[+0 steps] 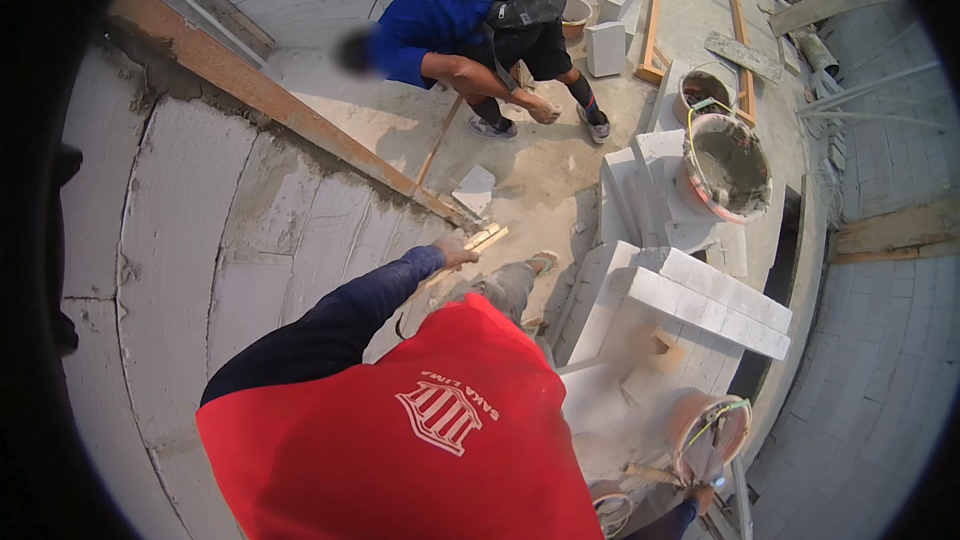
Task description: The person measures and cuts a wooden plank using a hand saw on a construction site. They position the plank, measure it with a tape measure, and then saw it into smaller pieces.
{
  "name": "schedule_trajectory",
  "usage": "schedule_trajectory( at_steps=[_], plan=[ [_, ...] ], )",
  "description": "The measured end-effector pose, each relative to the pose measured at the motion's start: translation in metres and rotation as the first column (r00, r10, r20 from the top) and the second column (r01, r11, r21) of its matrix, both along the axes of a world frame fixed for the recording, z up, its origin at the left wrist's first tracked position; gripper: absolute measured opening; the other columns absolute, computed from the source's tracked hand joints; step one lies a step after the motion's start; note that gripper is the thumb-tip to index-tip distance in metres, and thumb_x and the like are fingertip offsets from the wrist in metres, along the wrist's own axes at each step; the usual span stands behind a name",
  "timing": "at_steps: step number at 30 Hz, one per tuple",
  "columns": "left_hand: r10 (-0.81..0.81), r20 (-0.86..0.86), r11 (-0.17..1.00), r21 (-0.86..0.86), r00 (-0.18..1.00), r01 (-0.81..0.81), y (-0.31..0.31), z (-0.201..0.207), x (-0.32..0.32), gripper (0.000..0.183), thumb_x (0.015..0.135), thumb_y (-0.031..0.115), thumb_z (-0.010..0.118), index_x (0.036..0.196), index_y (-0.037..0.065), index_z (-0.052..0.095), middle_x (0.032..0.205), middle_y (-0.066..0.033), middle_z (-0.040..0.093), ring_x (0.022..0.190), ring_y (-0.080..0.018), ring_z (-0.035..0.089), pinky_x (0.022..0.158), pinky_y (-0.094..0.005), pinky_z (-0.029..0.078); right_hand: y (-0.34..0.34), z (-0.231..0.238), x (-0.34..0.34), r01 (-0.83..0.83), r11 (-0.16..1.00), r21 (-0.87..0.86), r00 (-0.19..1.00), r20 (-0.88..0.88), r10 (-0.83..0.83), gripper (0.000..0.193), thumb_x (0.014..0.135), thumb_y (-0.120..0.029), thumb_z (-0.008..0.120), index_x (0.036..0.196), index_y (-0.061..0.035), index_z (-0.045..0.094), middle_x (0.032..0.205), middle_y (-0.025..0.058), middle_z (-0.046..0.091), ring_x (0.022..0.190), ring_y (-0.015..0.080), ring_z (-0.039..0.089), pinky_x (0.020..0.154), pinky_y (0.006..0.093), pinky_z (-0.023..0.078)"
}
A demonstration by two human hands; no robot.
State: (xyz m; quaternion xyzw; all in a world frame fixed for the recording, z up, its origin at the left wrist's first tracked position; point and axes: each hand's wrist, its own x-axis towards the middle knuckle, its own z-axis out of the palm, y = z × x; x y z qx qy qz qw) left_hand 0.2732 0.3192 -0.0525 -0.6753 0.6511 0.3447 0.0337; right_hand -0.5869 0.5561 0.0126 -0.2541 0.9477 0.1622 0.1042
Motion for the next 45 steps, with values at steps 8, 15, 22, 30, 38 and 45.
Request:
schedule_trajectory(
  at_steps=[8,15,22,30,38,45],
  plan=[
    [0.561,-0.090,0.828,0.092,0.823,-0.553,0.109,-0.057,0.004,0.070,0.076,0.054,0.069,0.113,-0.005,0.069,0.119,-0.0335,0.066,0.107,-0.0416,0.067,0.092,-0.0467,0.053,-0.049,-0.024,0.028,-0.240,0.971,-0.008,0.970,-0.042,0.239,0.042,0.097,-0.036,0.061,0.111,0.0024,0.070,0.110,0.0264,0.071,0.101,0.0419,0.068,0.085,0.0506,0.053],
    [0.746,-0.002,0.653,0.195,0.666,-0.732,0.213,-0.097,-0.013,0.081,0.074,0.058,0.078,0.118,-0.009,0.066,0.116,-0.0291,0.070,0.108,-0.0384,0.070,0.093,-0.0429,0.056,-0.095,-0.021,0.071,-0.368,0.929,-0.037,0.930,-0.039,0.366,0.041,0.099,-0.035,0.059,0.109,0.0026,0.070,0.106,0.0252,0.071,0.096,0.0411,0.068,0.083,0.0496,0.052],
    [0.814,0.043,0.540,0.312,0.579,-0.782,0.270,-0.120,-0.041,0.064,0.075,0.056,0.077,0.103,-0.001,0.075,0.104,-0.0218,0.075,0.098,-0.0316,0.074,0.088,-0.0391,0.058,-0.105,0.013,0.038,-0.403,0.910,-0.096,0.914,-0.099,0.394,0.040,0.102,-0.034,0.056,0.108,0.0028,0.070,0.101,0.0240,0.071,0.090,0.0402,0.067,0.080,0.0486,0.051],
    [0.650,0.011,0.712,0.341,0.760,-0.614,0.232,-0.090,-0.024,0.058,0.076,0.058,0.072,0.099,0.005,0.078,0.088,-0.0169,0.076,0.086,-0.0285,0.075,0.080,-0.0386,0.059,-0.179,0.174,0.060,-0.633,0.475,-0.611,0.769,-0.567,0.296,0.040,0.105,-0.033,0.052,0.106,0.0031,0.070,0.095,0.0227,0.071,0.084,0.0393,0.067,0.077,0.0474,0.051],
    [0.527,-0.002,0.847,0.078,0.850,-0.525,0.125,-0.048,0.040,0.056,0.077,0.054,0.071,0.092,0.001,0.077,0.088,-0.0243,0.074,0.087,-0.0368,0.073,0.080,-0.0441,0.056,-0.338,0.146,0.420,-0.299,0.290,-0.909,-0.017,0.309,0.951,0.022,0.102,-0.018,0.058,0.099,0.0012,0.067,0.071,0.0018,0.055,0.065,0.0100,0.050,0.062,0.0271,0.042],
    [0.733,-0.283,0.626,-0.075,0.618,-0.776,0.071,0.015,0.073,0.057,0.079,0.036,0.077,0.122,0.000,0.066,0.094,-0.0219,0.071,0.078,-0.0334,0.071,0.075,-0.0409,0.055,-0.450,0.093,0.701,-0.562,0.080,-0.823,-0.409,0.361,0.838,0.027,0.095,-0.026,0.063,0.095,0.0005,0.070,0.077,0.0156,0.068,0.069,0.0302,0.065,0.067,0.0415,0.051]
  ],
)
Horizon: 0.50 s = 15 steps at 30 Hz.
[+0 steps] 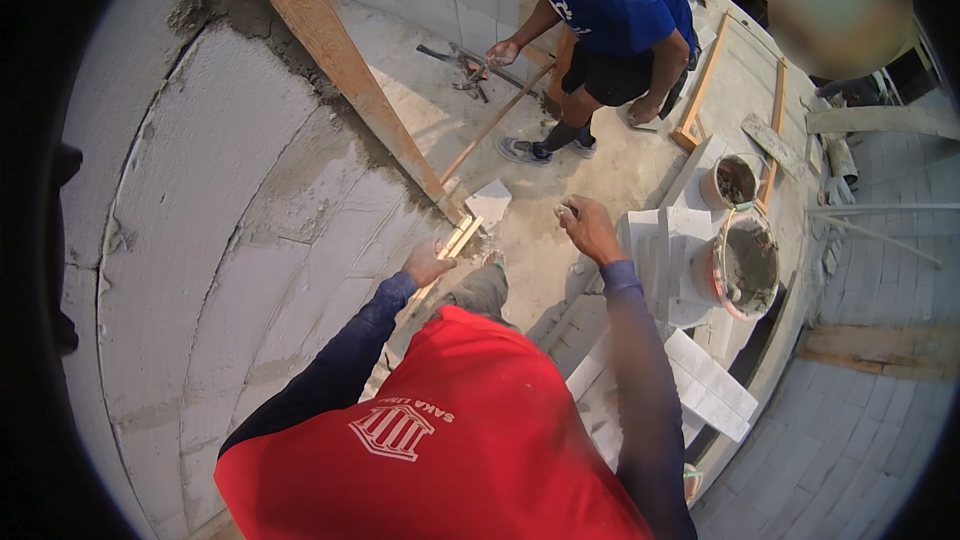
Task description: The person measures and cuts a wooden plank using a hand saw on a construction site. They position the plank, measure it with a tape measure, and then saw it into smaller pieces.
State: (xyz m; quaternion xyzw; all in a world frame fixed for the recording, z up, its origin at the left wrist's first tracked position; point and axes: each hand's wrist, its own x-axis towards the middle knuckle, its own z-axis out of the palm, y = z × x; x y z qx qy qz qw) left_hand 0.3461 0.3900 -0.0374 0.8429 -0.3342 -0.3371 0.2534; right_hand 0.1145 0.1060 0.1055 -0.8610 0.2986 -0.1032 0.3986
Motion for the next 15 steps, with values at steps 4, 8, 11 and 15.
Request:
schedule_trajectory(
  at_steps=[4,8,11,15],
  plan=[
    [0.169,-0.199,0.984,-0.024,0.965,-0.177,0.003,0.034,0.017,0.074,0.077,0.038,0.080,0.130,-0.006,0.051,0.113,-0.0274,0.070,0.105,-0.0387,0.069,0.092,-0.0466,0.054,-0.053,-0.001,0.110,-0.172,0.927,-0.333,0.985,-0.046,0.167,0.025,0.090,-0.025,0.068,0.103,-0.0029,0.070,0.100,0.0205,0.071,0.095,0.0430,0.065,0.083,0.0504,0.052],
    [0.183,0.043,0.982,0.033,0.982,-0.184,0.013,0.057,0.026,0.069,0.077,0.037,0.080,0.123,-0.005,0.052,0.109,-0.0262,0.070,0.099,-0.0420,0.069,0.089,-0.0473,0.055,-0.095,-0.009,0.197,-0.252,0.613,-0.749,0.968,-0.199,0.155,0.041,0.091,-0.021,0.062,0.126,0.0007,0.062,0.134,0.0214,0.058,0.131,0.0412,0.050,0.107,0.0513,0.042],
    [0.227,0.017,0.974,-0.023,0.974,-0.227,0.019,0.070,0.029,0.063,0.076,0.037,0.081,0.116,-0.002,0.052,0.101,-0.0248,0.069,0.095,-0.0428,0.068,0.085,-0.0489,0.054,-0.121,-0.022,0.242,-0.214,0.298,-0.930,0.972,-0.174,0.155,0.047,0.094,-0.017,0.054,0.136,0.0041,0.054,0.137,0.0210,0.054,0.140,0.0402,0.043,0.118,0.0536,0.031],
    [0.285,-0.023,0.958,-0.026,0.958,-0.285,0.018,0.085,0.026,0.055,0.077,0.034,0.082,0.108,0.000,0.051,0.094,-0.0250,0.066,0.090,-0.0425,0.067,0.081,-0.0503,0.052,-0.152,-0.034,0.266,-0.335,0.432,-0.837,0.938,-0.338,0.072,0.040,0.094,-0.018,0.054,0.129,0.0010,0.059,0.122,0.0198,0.063,0.124,0.0371,0.057,0.105,0.0517,0.043]
  ],
)
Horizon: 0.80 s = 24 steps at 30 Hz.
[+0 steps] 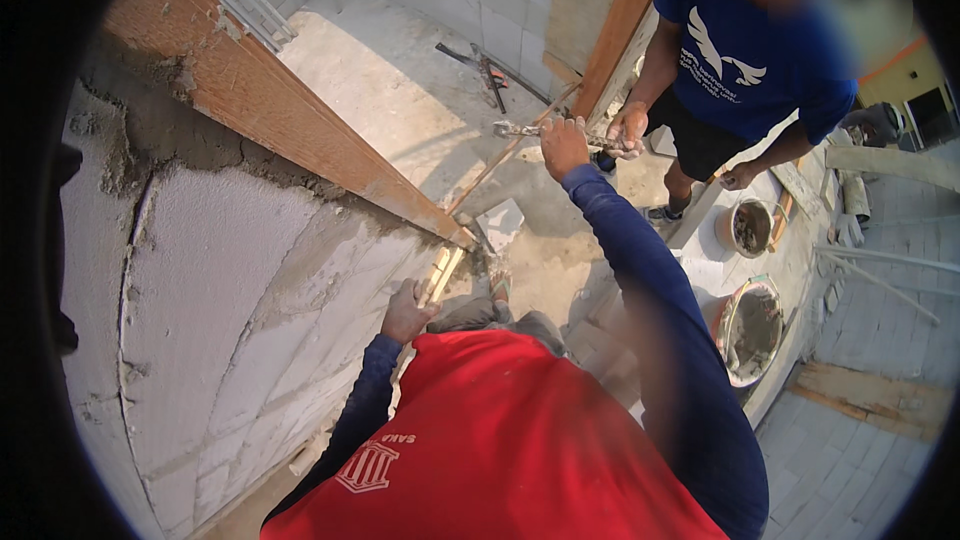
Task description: The person measures and cuts a wooden plank using a hand saw on a construction site. They position the plank, measure it with a tape measure, and then saw it into smaller pieces.
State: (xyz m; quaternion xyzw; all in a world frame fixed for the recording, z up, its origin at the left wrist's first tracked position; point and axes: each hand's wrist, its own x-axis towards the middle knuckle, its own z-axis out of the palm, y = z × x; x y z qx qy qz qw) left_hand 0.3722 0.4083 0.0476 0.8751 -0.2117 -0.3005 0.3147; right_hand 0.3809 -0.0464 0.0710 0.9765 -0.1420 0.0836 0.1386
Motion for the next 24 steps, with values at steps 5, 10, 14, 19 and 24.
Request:
schedule_trajectory(
  at_steps=[5,10,14,19,24],
  plan=[
    [0.066,-0.024,0.997,-0.041,0.998,-0.067,-0.019,0.011,-0.005,0.046,0.079,0.029,0.080,0.099,0.000,0.051,0.088,-0.0199,0.067,0.077,-0.0317,0.069,0.071,-0.0437,0.053,-0.012,0.008,-0.018,0.033,0.962,0.270,0.996,0.068,-0.053,0.021,0.088,-0.024,0.063,0.096,-0.0054,0.069,0.084,0.0167,0.071,0.077,0.0349,0.070,0.068,0.0510,0.052],
    [0.085,-0.355,0.970,-0.186,0.931,-0.159,-0.051,0.010,0.010,0.049,0.082,0.031,0.080,0.100,0.000,0.046,0.086,-0.0241,0.067,0.070,-0.0381,0.069,0.070,-0.0471,0.055,0.011,0.022,-0.061,0.103,0.913,0.395,0.992,0.023,-0.122,0.025,0.083,-0.030,0.070,0.087,-0.0057,0.069,0.075,0.0194,0.069,0.073,0.0394,0.070,0.067,0.0520,0.053],
    [-0.147,-0.263,0.989,-0.057,0.953,0.137,-0.092,-0.003,0.044,0.052,0.084,0.037,0.079,0.104,-0.001,0.049,0.087,-0.0225,0.069,0.066,-0.0340,0.070,0.067,-0.0449,0.055,0.036,0.012,-0.102,0.296,0.780,0.552,0.955,-0.147,-0.258,0.035,0.084,-0.036,0.070,0.089,-0.0014,0.070,0.078,0.0255,0.069,0.078,0.0440,0.070,0.072,0.0531,0.054],
    [-0.205,-0.200,0.962,-0.222,0.958,0.159,-0.153,0.000,0.070,0.053,0.084,0.037,0.083,0.099,0.001,0.047,0.081,-0.0111,0.057,0.062,-0.0178,0.067,0.058,-0.0349,0.052,0.070,-0.011,-0.165,0.477,0.445,0.758,0.861,-0.301,-0.409,0.046,0.084,-0.042,0.071,0.094,0.0032,0.072,0.085,0.0314,0.069,0.084,0.0482,0.069,0.072,0.0547,0.052],
    [-0.351,-0.041,0.928,-0.147,0.935,0.342,-0.224,0.016,0.078,0.061,0.085,0.046,0.080,0.103,-0.002,0.049,0.088,-0.0150,0.062,0.065,-0.0183,0.069,0.060,-0.0359,0.054,0.095,-0.001,-0.230,0.252,0.233,0.939,0.824,-0.082,-0.560,0.037,0.089,-0.034,0.068,0.087,0.0029,0.069,0.070,0.0218,0.066,0.063,0.0393,0.063,0.062,0.0480,0.048]
  ],
)
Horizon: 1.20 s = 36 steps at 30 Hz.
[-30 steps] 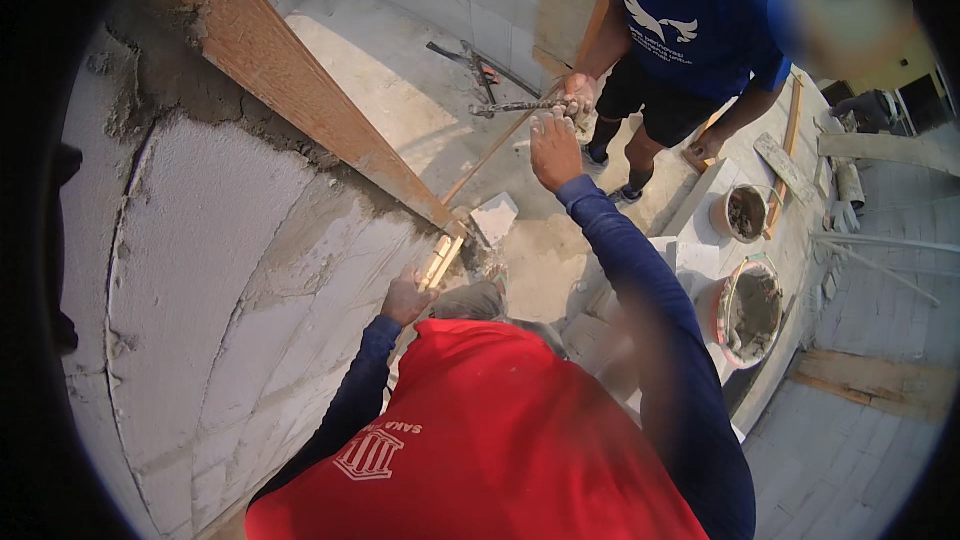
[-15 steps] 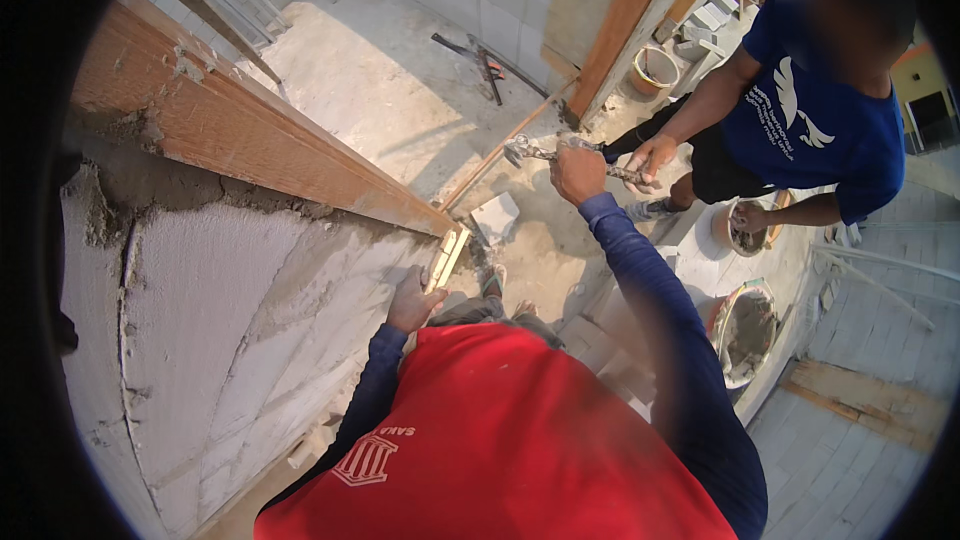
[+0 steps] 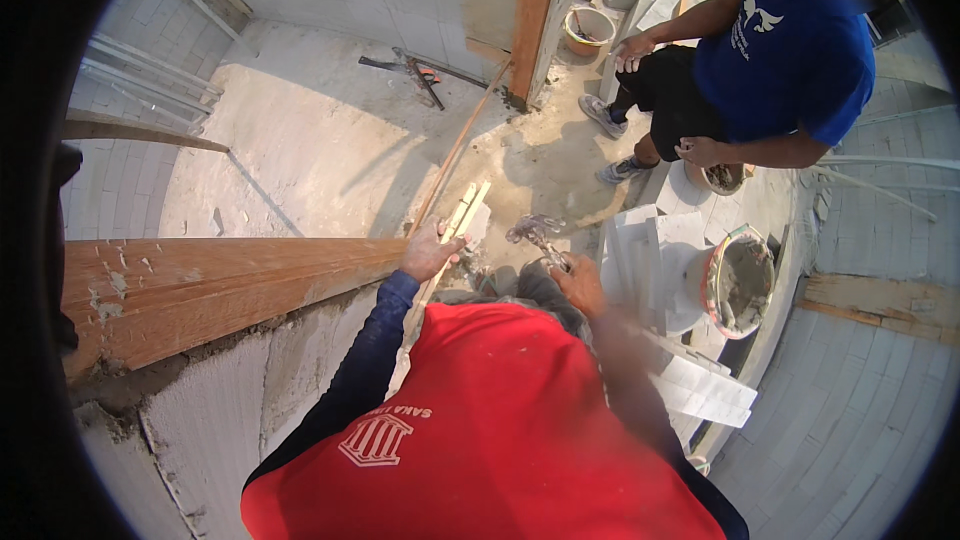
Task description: The person measures and cuts a wooden plank using a hand saw on a construction site. They position the plank, measure it with a tape measure, and then saw it into smaller pieces.
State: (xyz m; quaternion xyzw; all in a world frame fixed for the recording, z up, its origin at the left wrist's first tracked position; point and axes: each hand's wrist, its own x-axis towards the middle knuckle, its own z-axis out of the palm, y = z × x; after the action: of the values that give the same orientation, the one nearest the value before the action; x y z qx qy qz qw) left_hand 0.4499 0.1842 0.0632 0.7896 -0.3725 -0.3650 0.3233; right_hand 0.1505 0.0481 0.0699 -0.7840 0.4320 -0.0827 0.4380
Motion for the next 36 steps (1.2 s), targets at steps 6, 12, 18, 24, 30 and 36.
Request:
schedule_trajectory(
  at_steps=[6,12,18,24,30,36],
  plan=[
    [-0.142,-0.279,0.985,0.060,0.950,0.165,-0.084,0.002,-0.017,0.073,0.086,0.066,0.072,0.103,-0.002,0.048,0.088,-0.0161,0.061,0.067,-0.0205,0.073,0.064,-0.0368,0.056,-0.030,0.024,-0.033,0.292,0.828,0.478,0.904,0.144,-0.402,0.026,0.091,-0.022,0.070,0.074,-0.0041,0.062,0.061,-0.0003,0.056,0.051,0.0087,0.049,0.047,0.0281,0.038],
    [-0.279,-0.239,0.960,-0.032,0.930,0.279,-0.149,0.022,-0.046,0.067,0.090,0.065,0.067,0.098,0.001,0.047,0.083,-0.0134,0.059,0.063,-0.0200,0.070,0.062,-0.0343,0.055,-0.100,0.026,-0.030,0.375,0.843,0.386,0.874,0.156,-0.460,0.023,0.092,-0.022,0.070,0.080,-0.0045,0.063,0.059,-0.0021,0.051,0.051,0.0093,0.045,0.046,0.0299,0.032],
    [-0.063,-0.165,0.982,0.167,0.984,0.090,-0.157,0.022,-0.014,0.080,0.088,0.068,0.067,0.113,-0.007,0.053,0.099,-0.0218,0.065,0.076,-0.0227,0.074,0.072,-0.0368,0.056,-0.145,0.017,-0.035,0.243,0.915,0.322,0.917,0.232,-0.325,0.024,0.092,-0.019,0.067,0.076,-0.0019,0.062,0.060,0.0010,0.056,0.047,0.0096,0.050,0.043,0.0288,0.038],
    [0.306,-0.104,0.948,0.125,0.946,-0.292,-0.119,0.025,0.041,0.089,0.088,0.067,0.068,0.126,-0.012,0.052,0.108,-0.0230,0.065,0.079,-0.0241,0.075,0.076,-0.0396,0.056,-0.173,-0.030,-0.036,0.082,0.986,0.143,0.989,0.108,-0.098,0.021,0.093,-0.020,0.066,0.083,-0.0019,0.062,0.060,0.0005,0.054,0.045,0.0096,0.047,0.043,0.0282,0.036],
    [0.487,-0.127,0.872,0.124,0.864,-0.473,-0.116,0.042,0.067,0.078,0.088,0.064,0.070,0.112,-0.008,0.052,0.097,-0.0184,0.061,0.068,-0.0225,0.072,0.066,-0.0369,0.055,-0.209,-0.088,-0.021,-0.253,0.956,-0.148,0.938,0.206,0.280,0.022,0.094,-0.021,0.064,0.083,-0.0019,0.061,0.059,-0.0002,0.053,0.043,0.0093,0.044,0.040,0.0275,0.033],
    [0.540,-0.167,0.839,0.025,0.825,-0.544,-0.143,0.034,0.092,0.063,0.089,0.059,0.072,0.100,0.002,0.047,0.087,-0.0125,0.062,0.064,-0.0164,0.068,0.058,-0.0321,0.054,-0.252,-0.118,0.007,-0.113,0.983,0.145,0.991,0.092,0.100,0.024,0.094,-0.022,0.066,0.079,-0.0041,0.062,0.058,-0.0012,0.051,0.044,0.0086,0.044,0.041,0.0276,0.033]
  ],
)
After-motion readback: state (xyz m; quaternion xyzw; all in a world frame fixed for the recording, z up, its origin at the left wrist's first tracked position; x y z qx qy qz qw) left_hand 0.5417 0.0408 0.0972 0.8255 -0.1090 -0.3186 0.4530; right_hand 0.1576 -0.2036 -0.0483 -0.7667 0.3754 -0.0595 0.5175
